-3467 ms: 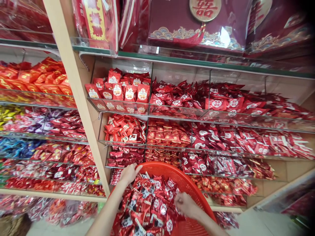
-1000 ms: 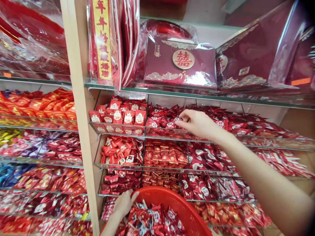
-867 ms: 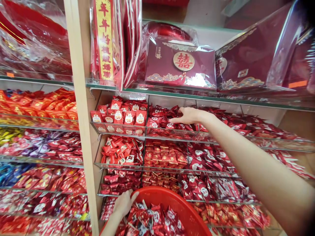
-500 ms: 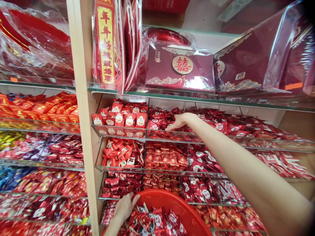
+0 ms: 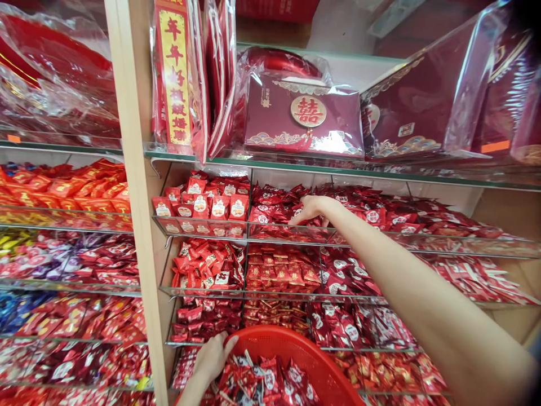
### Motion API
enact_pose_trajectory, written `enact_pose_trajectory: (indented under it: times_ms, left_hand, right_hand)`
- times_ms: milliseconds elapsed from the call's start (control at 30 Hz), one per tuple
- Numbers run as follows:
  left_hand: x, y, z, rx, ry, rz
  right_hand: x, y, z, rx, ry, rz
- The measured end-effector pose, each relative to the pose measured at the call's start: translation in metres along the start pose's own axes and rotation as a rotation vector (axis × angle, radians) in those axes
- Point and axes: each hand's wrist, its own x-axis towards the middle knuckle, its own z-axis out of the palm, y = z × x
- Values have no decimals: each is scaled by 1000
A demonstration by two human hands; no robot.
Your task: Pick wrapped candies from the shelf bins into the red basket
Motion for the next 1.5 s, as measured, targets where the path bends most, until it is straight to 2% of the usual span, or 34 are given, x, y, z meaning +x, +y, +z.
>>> enact_pose_trajectory:
  times_ms: [100,267,533,733,833,900,1033,1167,1267,1500]
  left_hand:
    - [-1,0,1,-1,-1,-2]
    - [-1,0,1,-6,4,0]
    - [1,0,-1,-21,5,10]
    - [-1,1,-1,-14,0,-8]
    - [-2,1,-2,-3,-6,-7]
    - [-1,1,-2,0,-3,-4]
    - [-1,1,-1,2,18,5]
    - [0,-1,3,-3,31,10]
    - [3,-4,6,-9,41,18]
    - [4,-6,8,14,37,11]
  right_hand:
    - [-9,-7,-8,-106,-172,139]
    - [-14,-22,-3,-271,-128,160]
    - [-19,-23,1,-375,15,171]
    - [-37,-33,7,-471,241,75]
    - [-43,-37,9,-515,295,46]
    - [-43,-37,10,-507,234,53]
    - [-32,-32,7,-436,9,118]
    - [-19,-28,5,-418,-139,152]
    - [-13,-29,5,-421,-171,175]
    - [-1,-25,-1,-432,-135,175]
